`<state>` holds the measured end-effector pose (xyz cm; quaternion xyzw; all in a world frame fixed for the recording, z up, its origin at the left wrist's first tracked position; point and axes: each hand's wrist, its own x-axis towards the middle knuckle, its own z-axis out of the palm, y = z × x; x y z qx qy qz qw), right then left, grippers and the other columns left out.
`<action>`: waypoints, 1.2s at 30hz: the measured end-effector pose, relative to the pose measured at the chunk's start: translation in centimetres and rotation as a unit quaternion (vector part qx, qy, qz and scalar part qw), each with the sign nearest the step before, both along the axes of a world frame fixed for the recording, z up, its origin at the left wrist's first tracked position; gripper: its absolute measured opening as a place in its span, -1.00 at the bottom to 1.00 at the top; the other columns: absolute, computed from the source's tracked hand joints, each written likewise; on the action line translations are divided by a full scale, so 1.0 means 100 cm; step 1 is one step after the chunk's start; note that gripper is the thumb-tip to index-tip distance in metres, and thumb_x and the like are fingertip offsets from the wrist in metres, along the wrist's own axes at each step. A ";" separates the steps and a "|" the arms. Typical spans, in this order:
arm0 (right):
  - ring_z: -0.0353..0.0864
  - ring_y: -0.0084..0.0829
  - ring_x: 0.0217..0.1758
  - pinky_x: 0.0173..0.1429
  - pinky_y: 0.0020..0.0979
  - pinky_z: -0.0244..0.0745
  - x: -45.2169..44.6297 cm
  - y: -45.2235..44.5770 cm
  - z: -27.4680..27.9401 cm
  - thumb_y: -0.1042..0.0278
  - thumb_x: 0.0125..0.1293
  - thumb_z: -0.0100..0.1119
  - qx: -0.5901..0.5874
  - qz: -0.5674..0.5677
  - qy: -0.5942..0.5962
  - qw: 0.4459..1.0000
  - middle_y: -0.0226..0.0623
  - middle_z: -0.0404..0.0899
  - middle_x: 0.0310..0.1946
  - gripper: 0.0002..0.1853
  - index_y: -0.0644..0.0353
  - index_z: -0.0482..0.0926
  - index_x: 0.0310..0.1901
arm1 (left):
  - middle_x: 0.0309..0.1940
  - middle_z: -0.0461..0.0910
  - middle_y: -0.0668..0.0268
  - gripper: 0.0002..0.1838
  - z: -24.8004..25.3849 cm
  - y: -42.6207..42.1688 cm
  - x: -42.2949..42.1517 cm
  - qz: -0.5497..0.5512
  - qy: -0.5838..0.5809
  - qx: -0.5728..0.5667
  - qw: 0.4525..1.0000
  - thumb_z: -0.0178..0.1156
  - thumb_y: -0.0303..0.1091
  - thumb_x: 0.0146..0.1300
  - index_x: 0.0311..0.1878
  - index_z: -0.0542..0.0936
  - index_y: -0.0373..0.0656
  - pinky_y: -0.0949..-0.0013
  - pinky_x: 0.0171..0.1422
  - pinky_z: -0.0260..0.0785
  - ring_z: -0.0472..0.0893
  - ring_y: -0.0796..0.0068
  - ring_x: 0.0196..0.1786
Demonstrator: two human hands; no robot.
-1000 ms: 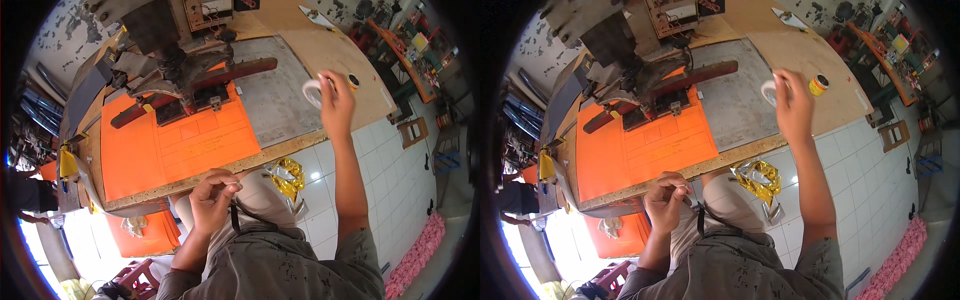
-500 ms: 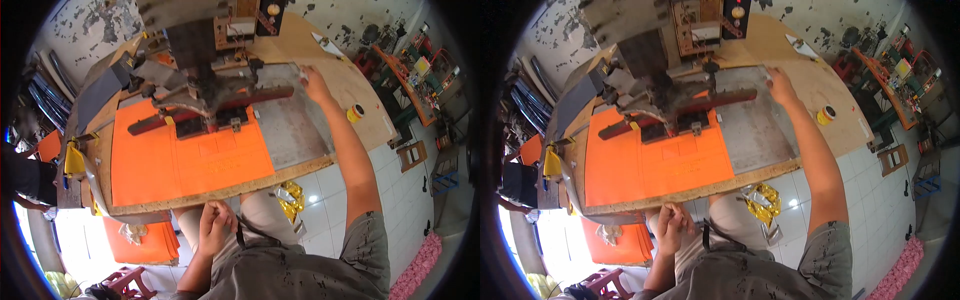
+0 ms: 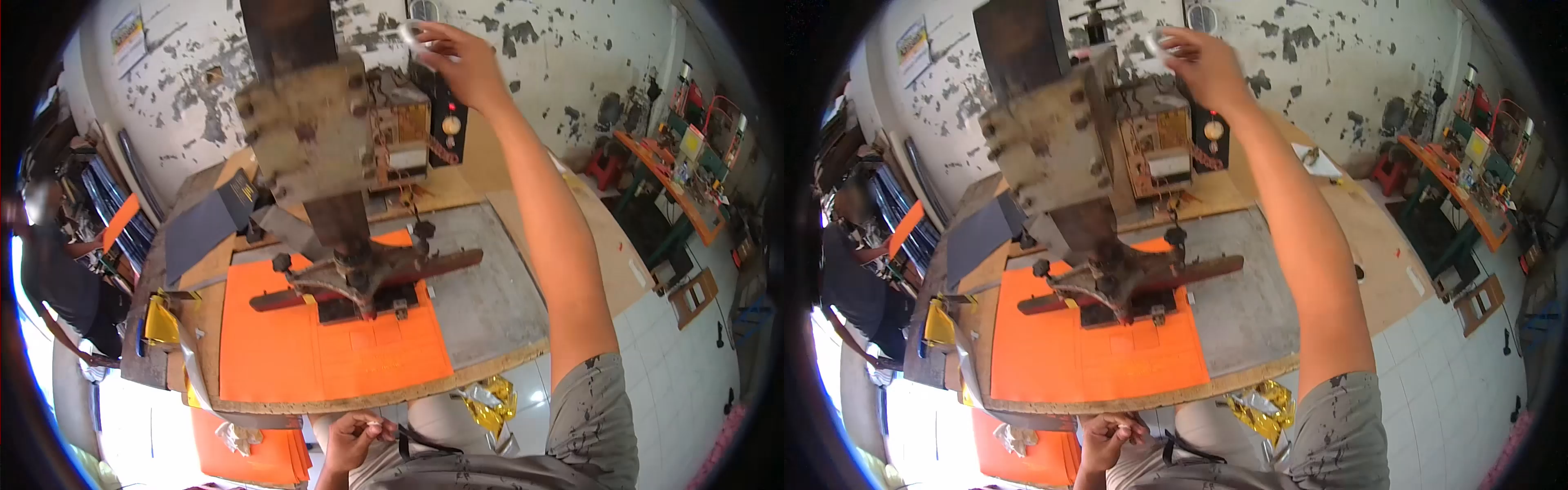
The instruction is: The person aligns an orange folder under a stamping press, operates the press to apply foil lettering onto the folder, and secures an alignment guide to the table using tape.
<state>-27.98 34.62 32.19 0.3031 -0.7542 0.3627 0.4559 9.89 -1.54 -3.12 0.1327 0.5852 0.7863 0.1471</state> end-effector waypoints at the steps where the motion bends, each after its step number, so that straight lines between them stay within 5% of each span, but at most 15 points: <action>1: 0.82 -0.36 0.00 0.16 -0.32 0.71 -0.018 -0.014 0.019 0.55 0.37 0.44 0.016 0.019 0.003 1.000 -0.30 0.86 0.04 -0.52 0.09 0.72 0.31 | -0.05 0.75 0.00 -0.83 0.003 0.002 -0.003 0.013 0.002 0.009 1.000 0.19 -0.42 0.66 0.16 0.50 -0.26 0.27 -0.04 0.66 0.81 0.28 -0.13; 4: 0.84 -0.32 -0.01 0.15 -0.25 0.72 -0.072 -0.044 0.058 0.53 0.34 0.42 0.069 0.060 0.020 0.996 -0.22 0.87 0.01 -0.57 0.13 0.76 0.25 | -0.23 0.65 0.14 -0.87 0.018 0.011 -0.007 0.046 -0.027 0.050 0.997 0.14 -0.35 0.70 0.11 0.45 -0.18 0.26 -0.16 0.60 0.68 0.35 -0.30; 7: 0.84 -0.28 0.04 0.20 -0.24 0.74 -0.102 -0.078 0.088 0.55 0.39 0.39 0.095 0.083 -0.007 0.992 -0.18 0.87 0.00 -0.67 0.21 0.78 0.17 | -0.22 0.63 0.21 -0.74 0.030 0.013 -0.008 0.074 -0.055 0.033 0.995 0.11 -0.21 0.67 0.09 0.61 -0.22 0.20 -0.06 0.59 0.64 0.29 -0.21; 8: 0.84 -0.28 0.04 0.20 -0.25 0.75 -0.102 -0.088 0.091 0.60 0.40 0.35 0.095 0.097 -0.038 0.990 -0.17 0.86 0.00 -0.68 0.23 0.78 0.15 | -0.37 0.39 0.35 -0.82 0.042 0.023 -0.006 0.089 -0.033 0.024 0.995 -0.06 -0.33 0.75 0.04 0.50 -0.18 0.35 -0.22 0.36 0.37 0.51 -0.37; 11: 0.85 -0.29 0.03 0.19 -0.27 0.77 -0.111 -0.105 0.090 0.72 0.41 0.26 0.089 0.103 -0.092 0.986 -0.13 0.86 -0.01 -0.69 0.28 0.79 0.11 | -0.35 0.43 0.33 -0.80 0.024 0.009 -0.008 0.111 -0.059 -0.017 0.992 -0.05 -0.26 0.76 0.04 0.50 -0.15 0.34 -0.20 0.36 0.40 0.48 -0.35; 12: 0.84 -0.39 0.07 0.23 -0.29 0.71 -0.119 -0.107 0.090 0.65 0.34 0.39 0.097 0.091 -0.099 0.986 -0.25 0.87 -0.03 -0.69 0.23 0.77 0.11 | -0.35 0.40 0.35 -0.80 0.020 0.010 -0.010 0.111 -0.085 0.026 0.990 -0.05 -0.25 0.76 0.06 0.50 -0.12 0.32 -0.22 0.33 0.37 0.49 -0.36; 18: 0.83 -0.42 0.08 0.23 -0.32 0.70 -0.123 -0.102 0.088 0.65 0.35 0.39 0.103 0.148 -0.174 0.968 -0.24 0.86 -0.05 -0.70 0.25 0.77 0.10 | -0.34 0.40 0.37 -0.85 -0.016 0.003 -0.009 0.153 -0.086 0.092 0.980 -0.04 -0.27 0.75 0.05 0.49 -0.08 0.30 -0.22 0.33 0.37 0.48 -0.35; 24: 0.84 -0.39 0.10 0.24 -0.28 0.71 -0.124 -0.092 0.083 0.60 0.37 0.39 0.129 0.179 -0.162 0.962 -0.22 0.87 -0.01 -0.72 0.23 0.79 0.09 | -0.34 0.44 0.35 -0.81 0.004 0.001 -0.011 0.105 0.037 -0.013 0.994 -0.01 -0.20 0.76 0.01 0.47 -0.07 0.27 -0.21 0.42 0.44 0.46 -0.34; 26: 0.85 -0.34 -0.01 0.14 -0.27 0.71 -0.118 -0.084 0.081 0.56 0.37 0.32 0.126 0.123 -0.054 0.983 -0.19 0.88 -0.06 -0.72 0.20 0.81 0.07 | -0.33 0.46 0.32 -0.76 0.019 0.008 -0.013 0.104 0.028 -0.015 0.994 0.11 -0.11 0.72 0.06 0.47 -0.10 0.25 -0.21 0.43 0.45 0.43 -0.35; 27: 0.86 -0.31 -0.07 0.09 -0.27 0.71 -0.111 -0.078 0.080 0.55 0.37 0.29 0.123 0.094 -0.001 0.988 -0.17 0.88 -0.09 -0.72 0.19 0.83 0.06 | -0.33 0.47 0.30 -0.71 0.024 0.009 -0.012 0.103 0.022 -0.018 0.994 0.17 -0.07 0.70 0.08 0.47 -0.11 0.25 -0.21 0.44 0.45 0.42 -0.35; 28: 0.85 -0.25 -0.08 0.09 -0.22 0.69 -0.090 -0.068 0.077 0.46 0.37 0.25 0.081 0.069 -0.003 0.994 -0.10 0.87 -0.10 -0.71 0.15 0.84 0.06 | -0.33 0.48 0.25 -0.93 0.019 0.009 -0.018 0.072 -0.018 0.079 0.994 0.06 -0.43 0.69 0.08 0.40 -0.16 0.28 -0.21 0.51 0.50 0.45 -0.38; 31: 0.83 -0.14 -0.02 0.04 -0.20 0.69 -0.036 -0.031 0.046 0.45 0.38 0.37 0.011 -0.043 0.097 0.994 -0.07 0.80 -0.09 -0.84 0.23 0.79 -0.05 | -0.32 0.45 0.33 -0.93 0.037 0.019 -0.025 0.058 0.007 0.050 0.997 0.03 -0.49 0.67 0.09 0.37 -0.18 0.30 -0.10 0.51 0.48 0.51 -0.31; 32: 0.84 -0.12 -0.06 0.02 -0.25 0.69 0.008 -0.021 0.026 0.46 0.39 0.42 -0.020 0.007 0.075 0.997 -0.08 0.82 -0.15 -0.82 0.27 0.77 -0.02 | -0.30 0.44 0.33 -0.93 0.039 0.023 -0.028 0.049 0.025 0.029 0.998 0.05 -0.45 0.68 0.08 0.37 -0.18 0.30 -0.08 0.51 0.47 0.52 -0.29; 34: 0.80 -0.45 -0.36 -0.20 -0.41 0.63 0.105 -0.017 -0.013 0.37 0.52 0.37 -0.055 -0.023 -0.059 0.996 -0.27 0.79 -0.39 -0.81 0.31 0.76 0.02 | -0.26 0.43 0.34 -0.90 0.037 0.029 -0.038 0.021 0.058 0.013 0.998 0.08 -0.41 0.70 0.07 0.37 -0.18 0.29 -0.04 0.51 0.45 0.54 -0.26; 36: 0.64 -0.58 -0.49 -0.38 -0.49 0.48 0.189 -0.028 -0.070 0.33 0.59 0.31 -0.138 0.024 -0.212 0.967 -0.33 0.77 -0.40 -0.82 0.26 0.77 -0.01 | -0.24 0.37 0.36 -0.85 0.048 0.043 -0.052 -0.008 0.069 0.046 0.997 0.08 -0.30 0.72 0.06 0.37 -0.15 0.29 -0.07 0.49 0.41 0.55 -0.28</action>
